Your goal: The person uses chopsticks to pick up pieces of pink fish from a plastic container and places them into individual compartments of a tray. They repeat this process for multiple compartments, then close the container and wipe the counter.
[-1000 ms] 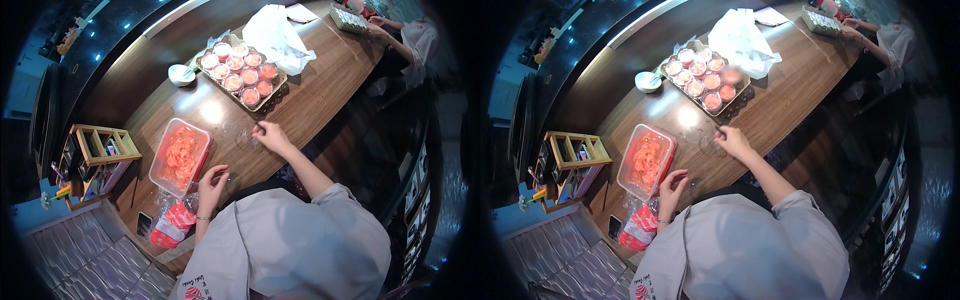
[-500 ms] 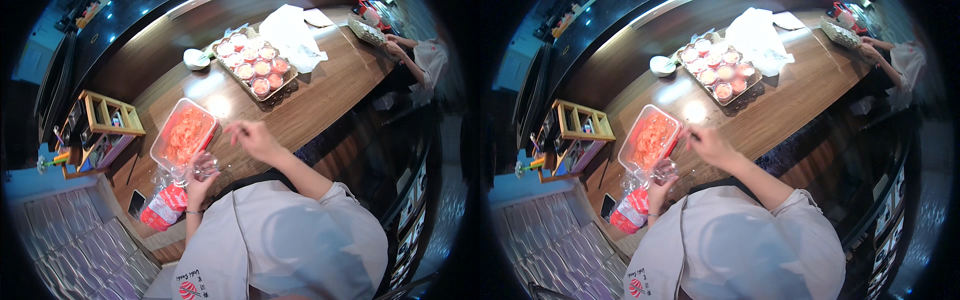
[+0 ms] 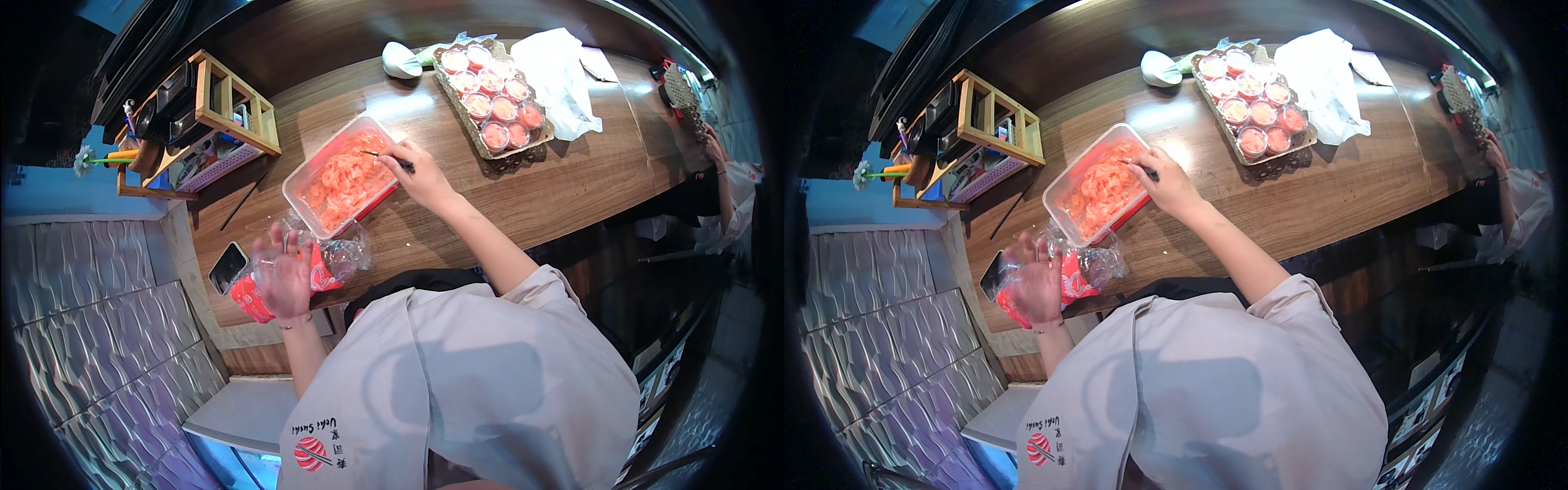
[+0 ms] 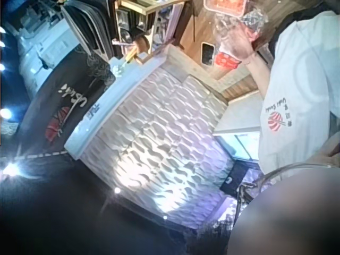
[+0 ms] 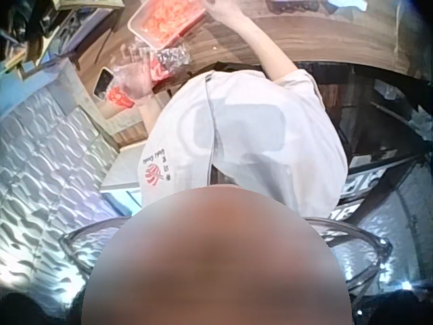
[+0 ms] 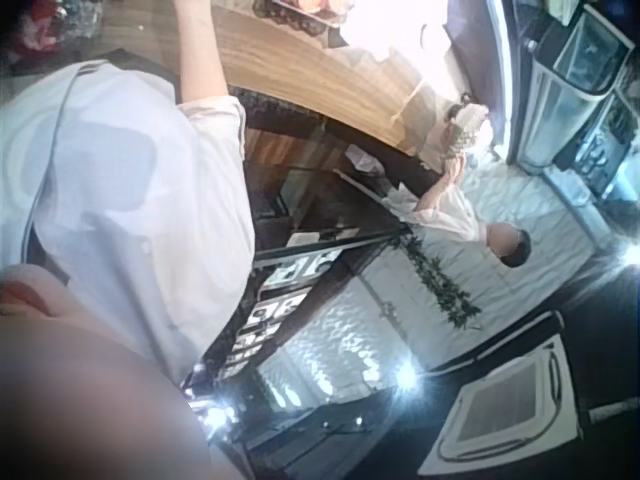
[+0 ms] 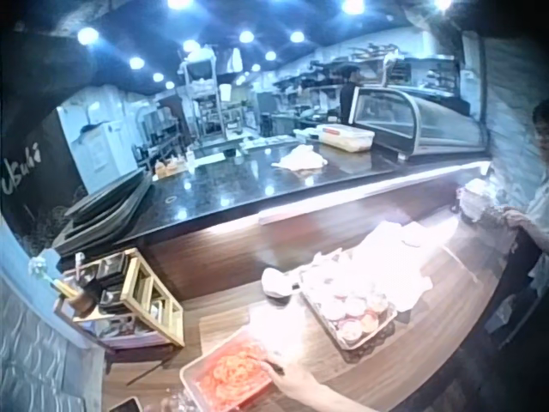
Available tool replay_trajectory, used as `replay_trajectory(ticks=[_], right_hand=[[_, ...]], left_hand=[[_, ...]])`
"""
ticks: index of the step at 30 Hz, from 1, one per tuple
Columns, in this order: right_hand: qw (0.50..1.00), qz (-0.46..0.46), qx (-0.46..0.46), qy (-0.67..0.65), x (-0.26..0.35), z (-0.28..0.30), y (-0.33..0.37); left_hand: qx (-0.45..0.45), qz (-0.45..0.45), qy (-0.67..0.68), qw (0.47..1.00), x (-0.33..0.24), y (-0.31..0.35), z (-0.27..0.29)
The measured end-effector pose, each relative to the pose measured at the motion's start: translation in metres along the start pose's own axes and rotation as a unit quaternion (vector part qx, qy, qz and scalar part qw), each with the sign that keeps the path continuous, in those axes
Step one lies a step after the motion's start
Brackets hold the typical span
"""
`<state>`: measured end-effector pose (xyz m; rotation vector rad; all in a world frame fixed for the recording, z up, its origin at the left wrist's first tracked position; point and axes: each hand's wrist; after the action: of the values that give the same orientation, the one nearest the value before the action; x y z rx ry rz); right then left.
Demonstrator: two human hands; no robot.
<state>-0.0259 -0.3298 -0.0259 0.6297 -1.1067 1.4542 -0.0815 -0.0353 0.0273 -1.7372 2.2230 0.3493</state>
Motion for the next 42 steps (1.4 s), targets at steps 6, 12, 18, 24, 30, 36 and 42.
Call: replay_trajectory(ticks=[6,12,18,24,30,36,42], right_hand=[[0.998,0.019,0.047,0.042,0.004,-0.009,-0.008],[0.998,-0.001,0.051,0.025,0.016,0.002,-0.013],[0.999,-0.039,0.033,-0.005,0.011,0.002,-0.013],[0.998,-0.046,0.042,0.003,0.007,-0.001,-0.021],[0.984,-0.109,0.011,-0.137,0.001,0.000,-0.042],[0.938,-0.223,-0.003,-0.264,-0.025,-0.013,-0.048],[0.906,-0.293,0.032,-0.305,-0.028,-0.030,-0.034]], left_hand=[[0.507,0.019,0.122,0.853,-0.002,-0.020,-0.155],[0.651,0.119,0.214,0.719,0.039,-0.047,-0.227],[0.465,0.062,0.285,0.836,0.049,-0.014,-0.246],[0.528,0.141,0.285,0.788,0.028,-0.029,-0.225],[0.453,0.097,0.263,0.846,0.019,-0.023,-0.235],[0.512,0.091,0.262,0.813,0.011,-0.025,-0.210],[0.437,0.034,0.251,0.863,0.008,-0.017,-0.221]])
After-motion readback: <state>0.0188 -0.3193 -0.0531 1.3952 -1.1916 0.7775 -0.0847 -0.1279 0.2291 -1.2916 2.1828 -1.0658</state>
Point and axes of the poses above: each hand's wrist, its own y-axis away from the middle knuckle, its own z-axis out of the back of the hand, x = y × z, and after that the axes turned 1 degree about y, right-handed
